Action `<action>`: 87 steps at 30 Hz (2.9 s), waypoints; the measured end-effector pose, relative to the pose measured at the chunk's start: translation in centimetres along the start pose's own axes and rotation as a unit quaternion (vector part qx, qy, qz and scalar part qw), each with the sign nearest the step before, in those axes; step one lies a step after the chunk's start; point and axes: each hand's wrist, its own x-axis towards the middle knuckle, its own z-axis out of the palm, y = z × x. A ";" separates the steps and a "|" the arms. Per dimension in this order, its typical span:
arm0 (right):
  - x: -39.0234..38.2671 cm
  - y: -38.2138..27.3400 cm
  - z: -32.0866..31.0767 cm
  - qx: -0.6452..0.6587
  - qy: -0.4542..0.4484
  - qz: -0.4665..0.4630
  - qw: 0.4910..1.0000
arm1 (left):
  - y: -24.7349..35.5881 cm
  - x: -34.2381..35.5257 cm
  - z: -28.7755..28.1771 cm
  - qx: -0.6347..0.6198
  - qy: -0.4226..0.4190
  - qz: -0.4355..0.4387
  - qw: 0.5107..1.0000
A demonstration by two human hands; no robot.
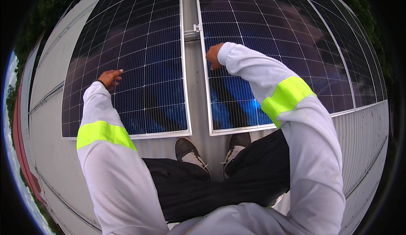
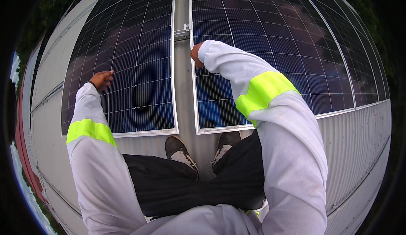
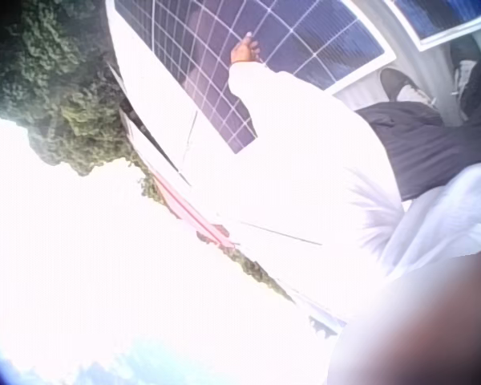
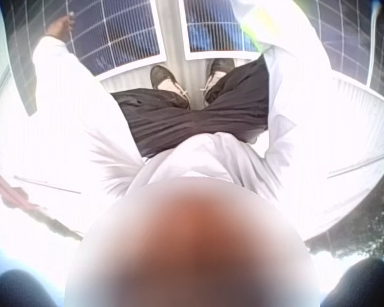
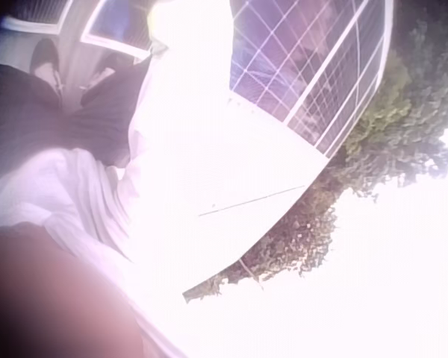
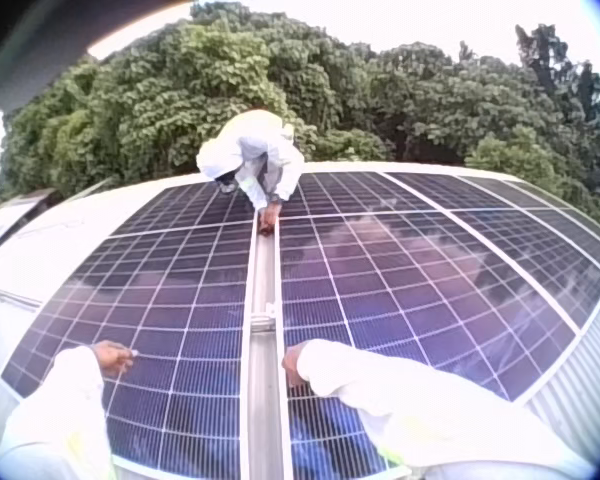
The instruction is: The person positions a solar panel on a rooftop and secures it using a screwdriver. They align the panel with adjacent units and tighten fasteners along the mounting rail to fix the panel in place.
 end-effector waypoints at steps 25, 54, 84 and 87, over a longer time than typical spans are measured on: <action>-0.5 0.0 -0.9 -0.001 -0.024 0.011 1.000 | 1.0 -0.4 0.1 0.034 0.030 -0.001 0.999; -0.8 -0.3 -0.8 -0.006 -0.017 0.003 1.000 | 0.9 0.0 0.3 0.019 0.011 -0.003 1.000; -0.4 -0.3 -0.6 -0.011 -0.040 0.019 0.999 | 1.4 -0.8 0.7 0.023 0.041 -0.004 0.999; -0.4 -0.2 -0.6 -0.006 -0.029 0.021 0.999 | 1.5 -1.0 0.6 0.020 0.031 0.004 0.999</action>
